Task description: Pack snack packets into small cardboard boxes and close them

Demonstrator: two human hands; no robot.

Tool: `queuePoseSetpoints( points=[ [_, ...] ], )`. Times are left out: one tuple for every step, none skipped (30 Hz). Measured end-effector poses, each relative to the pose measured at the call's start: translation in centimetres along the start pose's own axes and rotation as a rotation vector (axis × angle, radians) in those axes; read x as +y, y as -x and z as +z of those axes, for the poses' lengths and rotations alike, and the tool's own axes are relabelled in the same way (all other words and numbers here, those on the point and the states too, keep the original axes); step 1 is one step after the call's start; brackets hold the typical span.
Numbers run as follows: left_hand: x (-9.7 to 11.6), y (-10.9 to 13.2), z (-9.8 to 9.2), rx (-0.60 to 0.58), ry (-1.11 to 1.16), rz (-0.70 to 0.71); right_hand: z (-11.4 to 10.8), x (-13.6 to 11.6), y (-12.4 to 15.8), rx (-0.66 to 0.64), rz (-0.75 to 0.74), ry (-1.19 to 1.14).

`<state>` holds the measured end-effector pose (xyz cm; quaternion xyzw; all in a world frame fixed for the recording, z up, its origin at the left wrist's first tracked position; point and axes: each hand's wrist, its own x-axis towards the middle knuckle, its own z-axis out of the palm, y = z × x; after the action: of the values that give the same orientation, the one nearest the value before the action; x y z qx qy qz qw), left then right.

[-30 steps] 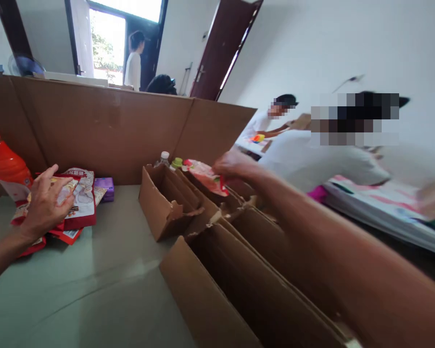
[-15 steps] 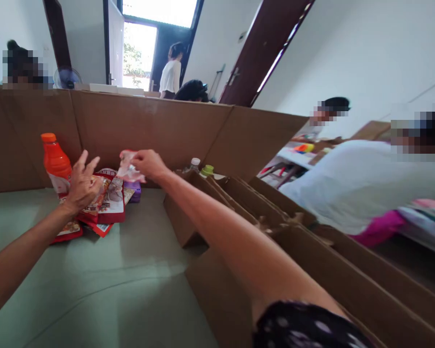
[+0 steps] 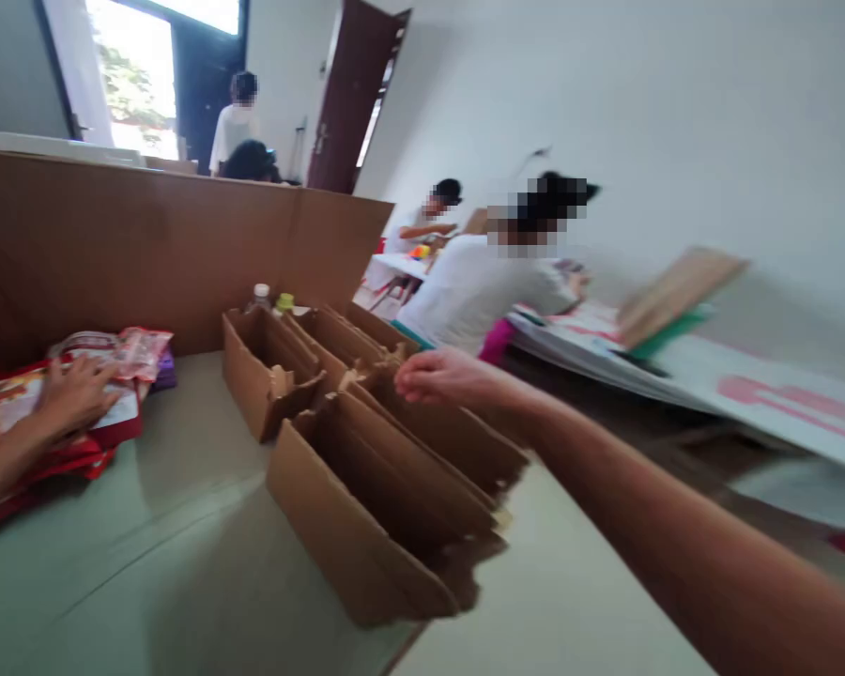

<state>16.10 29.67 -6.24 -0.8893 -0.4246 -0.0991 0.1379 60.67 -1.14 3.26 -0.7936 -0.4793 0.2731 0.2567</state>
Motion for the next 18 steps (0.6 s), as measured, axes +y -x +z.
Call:
queuePoseSetpoints(
  points=[
    [0.4,-0.3,-0.3,0.017,-0.014,-0.007,0.1,1.4,0.8,-0.032,0.035,0.002],
    [1.0,-0.7,-0.7,0.037,-0.026,-0.007,0.4,2.3,1.4,-0.069,0.059,0.003],
    [1.7,-1.0,-1.0,0.056,-0.036,0.0,1.0,2.9,1.8,-0.111,0.071,0.003],
    [2.6,-1.3,-1.5,0.071,-0.045,0.011,1.7,3.2,2.0,-0.158,0.07,0.002],
    [3.7,-1.5,-1.9,0.091,-0.052,0.026,2.5,3.3,2.2,-0.208,0.056,0.0],
    [5.0,-1.6,-2.4,0.116,-0.054,0.048,3.2,3.3,2.3,-0.26,0.041,-0.012],
    [6.3,-1.7,-3.0,0.15,-0.047,0.079,3.9,3.3,2.4,-0.305,0.035,-0.039],
    [7.7,-1.8,-3.6,0.189,-0.029,0.118,4.4,3.4,2.6,-0.327,0.039,-0.078],
    [9.1,-1.8,-4.2,0.232,0.001,0.164,4.9,3.6,2.9,-0.312,0.052,-0.123],
    [10.4,-1.8,-4.9,0.273,0.04,0.214,5.1,3.9,3.1,-0.265,0.067,-0.166],
    [11.6,-1.8,-5.5,0.309,0.083,0.263,5.3,4.2,3.4,-0.193,0.076,-0.194],
    [12.7,-1.7,-6.0,0.335,0.126,0.307,5.4,4.6,3.6,-0.117,0.072,-0.195],
    [13.7,-1.6,-6.5,0.356,0.166,0.341,5.4,5.0,3.8,-0.046,0.053,-0.173],
    [14.5,-1.5,-7.0,0.373,0.203,0.37,5.3,5.2,3.8,0.002,0.032,-0.141],
    [15.2,-1.3,-7.3,0.387,0.237,0.393,5.3,5.4,3.8,0.03,0.016,-0.109],
    [15.7,-1.1,-7.6,0.395,0.267,0.411,5.3,5.3,3.7,0.046,0.008,-0.082],
    [16.2,-0.8,-7.8,0.398,0.294,0.426,5.3,5.1,3.4,0.063,0.009,-0.063],
    [16.6,-0.6,-8.0,0.397,0.319,0.44,5.4,4.8,3.0,0.078,0.015,-0.051]
  ],
)
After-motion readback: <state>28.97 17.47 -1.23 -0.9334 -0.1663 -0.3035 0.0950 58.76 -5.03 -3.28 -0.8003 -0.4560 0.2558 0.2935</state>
